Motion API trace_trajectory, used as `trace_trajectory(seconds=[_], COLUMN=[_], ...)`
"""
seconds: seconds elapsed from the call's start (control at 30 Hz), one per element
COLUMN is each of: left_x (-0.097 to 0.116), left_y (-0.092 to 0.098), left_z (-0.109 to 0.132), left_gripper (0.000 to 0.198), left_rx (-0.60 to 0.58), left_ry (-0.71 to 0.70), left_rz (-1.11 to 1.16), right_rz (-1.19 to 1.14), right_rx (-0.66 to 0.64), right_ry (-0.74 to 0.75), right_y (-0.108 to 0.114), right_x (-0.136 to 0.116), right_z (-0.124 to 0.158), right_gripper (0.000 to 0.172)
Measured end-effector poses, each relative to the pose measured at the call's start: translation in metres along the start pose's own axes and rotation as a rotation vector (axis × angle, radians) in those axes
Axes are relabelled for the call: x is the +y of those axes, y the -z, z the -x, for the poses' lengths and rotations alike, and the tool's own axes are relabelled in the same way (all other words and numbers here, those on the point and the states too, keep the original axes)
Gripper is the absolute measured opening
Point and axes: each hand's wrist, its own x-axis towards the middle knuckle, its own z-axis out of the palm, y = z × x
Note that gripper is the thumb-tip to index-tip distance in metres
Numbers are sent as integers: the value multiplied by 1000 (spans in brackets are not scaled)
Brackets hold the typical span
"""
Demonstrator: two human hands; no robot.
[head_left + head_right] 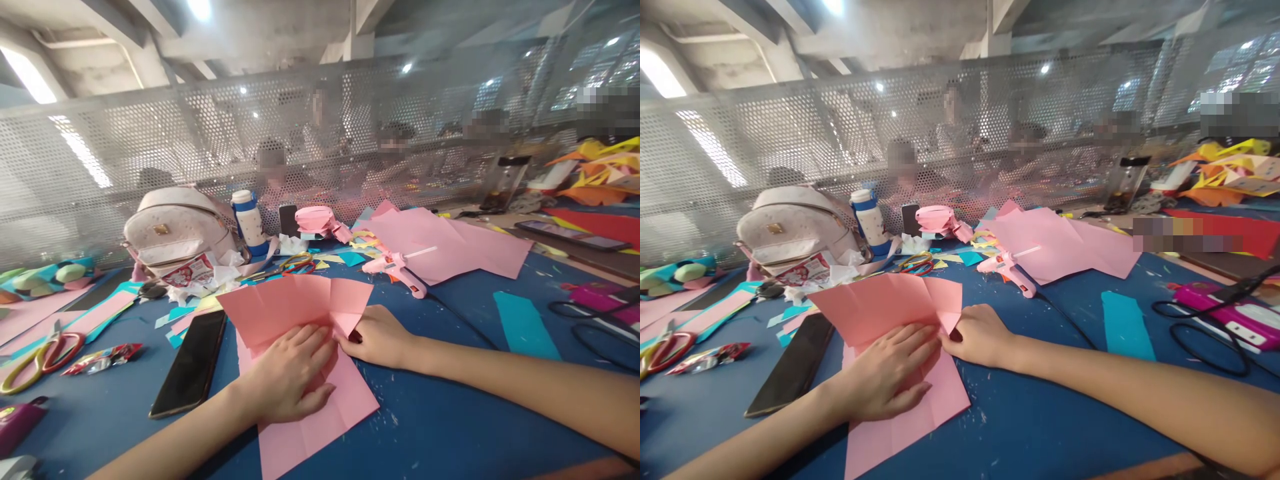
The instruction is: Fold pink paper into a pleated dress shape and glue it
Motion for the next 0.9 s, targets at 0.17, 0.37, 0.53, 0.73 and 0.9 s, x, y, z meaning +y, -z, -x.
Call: trace_trajectory(seconds=[0.17,0.37,0.53,0.73,0.9], left_x=[0,-3,-4,-3,-3], left_y=[-1,-4,-4,-2,-1], left_z=[1,2,1,1,2], left_gripper=[56,58,61,60,57], left_rx=[16,28,40,39,41], left_ry=[-16,-13,-53,-34,-27], left_rz=[8,13,5,53,89], right_rz=[-54,-125,-183,-260,-325], right_rx=[-15,37,126,158,86], right_ry=[32,44,81,115,74], right_y=[3,5,7,9,10], right_x=[1,3,3,4,7], right_z=[1,2,2,3,3], right_gripper=[33,37,31,29,34])
